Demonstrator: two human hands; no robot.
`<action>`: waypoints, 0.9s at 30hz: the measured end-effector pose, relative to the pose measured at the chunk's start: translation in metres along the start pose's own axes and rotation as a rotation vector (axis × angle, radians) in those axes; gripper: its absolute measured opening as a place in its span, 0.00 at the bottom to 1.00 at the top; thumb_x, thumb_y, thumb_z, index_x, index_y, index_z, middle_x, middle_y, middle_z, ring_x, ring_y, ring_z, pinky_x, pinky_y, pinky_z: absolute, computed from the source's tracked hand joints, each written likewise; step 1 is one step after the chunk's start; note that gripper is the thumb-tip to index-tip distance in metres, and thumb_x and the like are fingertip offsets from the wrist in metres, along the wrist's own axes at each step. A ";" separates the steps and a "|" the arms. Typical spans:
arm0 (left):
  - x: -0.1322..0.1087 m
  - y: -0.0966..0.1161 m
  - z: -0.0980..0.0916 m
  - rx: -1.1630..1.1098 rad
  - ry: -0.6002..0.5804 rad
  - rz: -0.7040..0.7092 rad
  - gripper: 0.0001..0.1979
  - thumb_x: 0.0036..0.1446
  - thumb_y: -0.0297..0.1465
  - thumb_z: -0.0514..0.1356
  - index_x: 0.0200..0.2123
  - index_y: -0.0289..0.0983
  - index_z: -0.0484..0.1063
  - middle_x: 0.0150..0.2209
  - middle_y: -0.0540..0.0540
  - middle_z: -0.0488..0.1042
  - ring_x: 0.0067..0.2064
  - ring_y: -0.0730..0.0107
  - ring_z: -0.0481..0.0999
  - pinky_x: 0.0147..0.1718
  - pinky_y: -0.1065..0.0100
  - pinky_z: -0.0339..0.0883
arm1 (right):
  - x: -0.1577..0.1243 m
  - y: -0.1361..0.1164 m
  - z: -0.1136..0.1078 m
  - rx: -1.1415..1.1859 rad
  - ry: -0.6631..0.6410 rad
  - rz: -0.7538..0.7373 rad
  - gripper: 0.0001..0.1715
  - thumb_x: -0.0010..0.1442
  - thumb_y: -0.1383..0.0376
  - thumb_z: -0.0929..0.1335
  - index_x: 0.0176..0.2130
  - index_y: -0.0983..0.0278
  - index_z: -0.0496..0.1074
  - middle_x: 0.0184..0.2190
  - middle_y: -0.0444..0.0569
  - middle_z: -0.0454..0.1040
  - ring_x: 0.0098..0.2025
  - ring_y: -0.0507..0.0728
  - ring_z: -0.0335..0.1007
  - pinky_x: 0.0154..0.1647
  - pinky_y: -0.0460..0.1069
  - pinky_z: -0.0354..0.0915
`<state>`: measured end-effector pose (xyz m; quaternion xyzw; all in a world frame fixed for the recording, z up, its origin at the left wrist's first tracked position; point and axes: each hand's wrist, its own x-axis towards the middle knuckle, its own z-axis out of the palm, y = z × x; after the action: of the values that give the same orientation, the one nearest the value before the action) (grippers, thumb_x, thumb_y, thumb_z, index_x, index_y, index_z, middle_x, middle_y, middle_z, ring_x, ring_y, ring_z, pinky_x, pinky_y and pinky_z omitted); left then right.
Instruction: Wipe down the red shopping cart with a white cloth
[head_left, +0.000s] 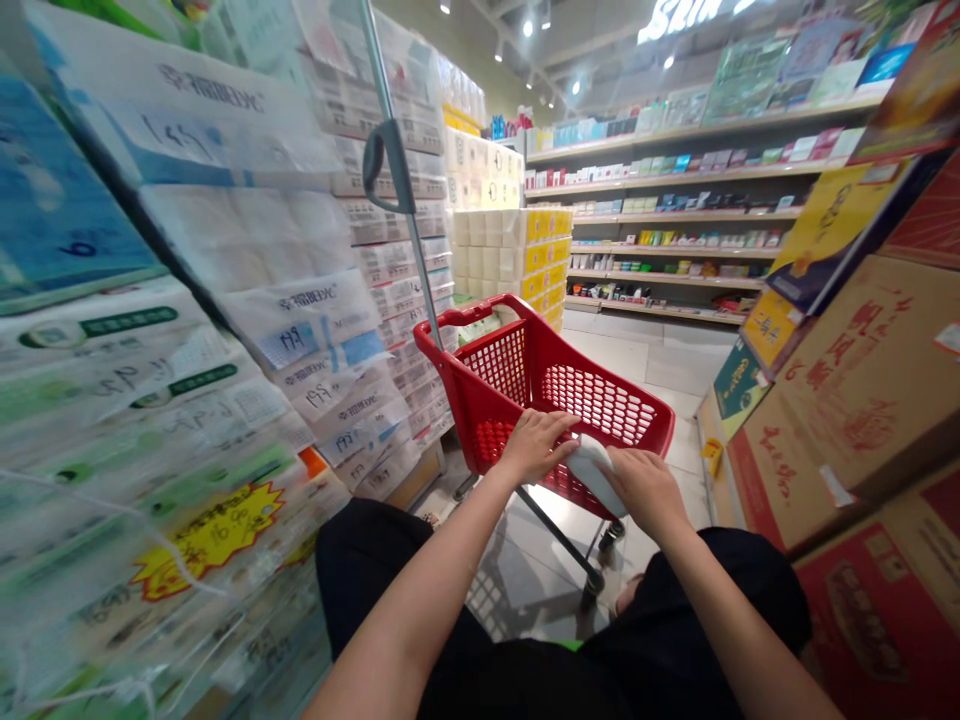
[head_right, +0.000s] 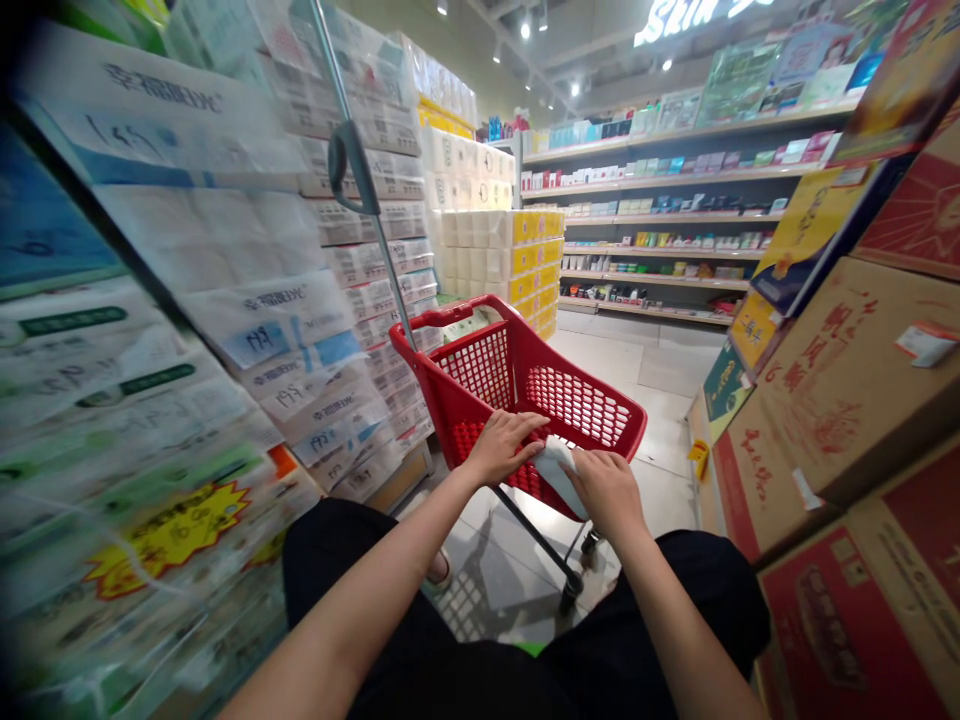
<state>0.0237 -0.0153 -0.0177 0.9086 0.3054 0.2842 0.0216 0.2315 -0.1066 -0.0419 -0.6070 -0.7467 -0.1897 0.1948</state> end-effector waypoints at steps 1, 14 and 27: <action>0.000 0.000 -0.001 -0.005 -0.001 -0.002 0.23 0.66 0.48 0.46 0.61 0.51 0.58 0.59 0.52 0.65 0.57 0.63 0.63 0.57 0.58 0.51 | -0.006 0.004 -0.003 0.009 0.009 -0.009 0.18 0.68 0.55 0.57 0.39 0.61 0.69 0.34 0.48 0.76 0.42 0.56 0.69 0.48 0.52 0.55; 0.001 0.010 -0.001 -0.037 -0.004 -0.012 0.25 0.65 0.48 0.47 0.64 0.54 0.53 0.64 0.53 0.60 0.60 0.63 0.60 0.60 0.56 0.45 | 0.002 0.003 0.004 0.014 -0.050 0.037 0.20 0.68 0.55 0.57 0.36 0.62 0.70 0.34 0.50 0.75 0.42 0.57 0.67 0.50 0.53 0.55; 0.000 0.009 -0.001 -0.001 -0.006 -0.040 0.23 0.67 0.45 0.46 0.63 0.52 0.54 0.66 0.52 0.56 0.60 0.61 0.61 0.59 0.54 0.47 | 0.053 -0.031 0.025 -0.006 -0.130 0.028 0.13 0.66 0.66 0.58 0.47 0.65 0.68 0.43 0.53 0.75 0.46 0.56 0.69 0.44 0.50 0.57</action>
<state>0.0275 -0.0227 -0.0151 0.9031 0.3233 0.2813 0.0288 0.1899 -0.0551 -0.0372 -0.6289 -0.7487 -0.1496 0.1467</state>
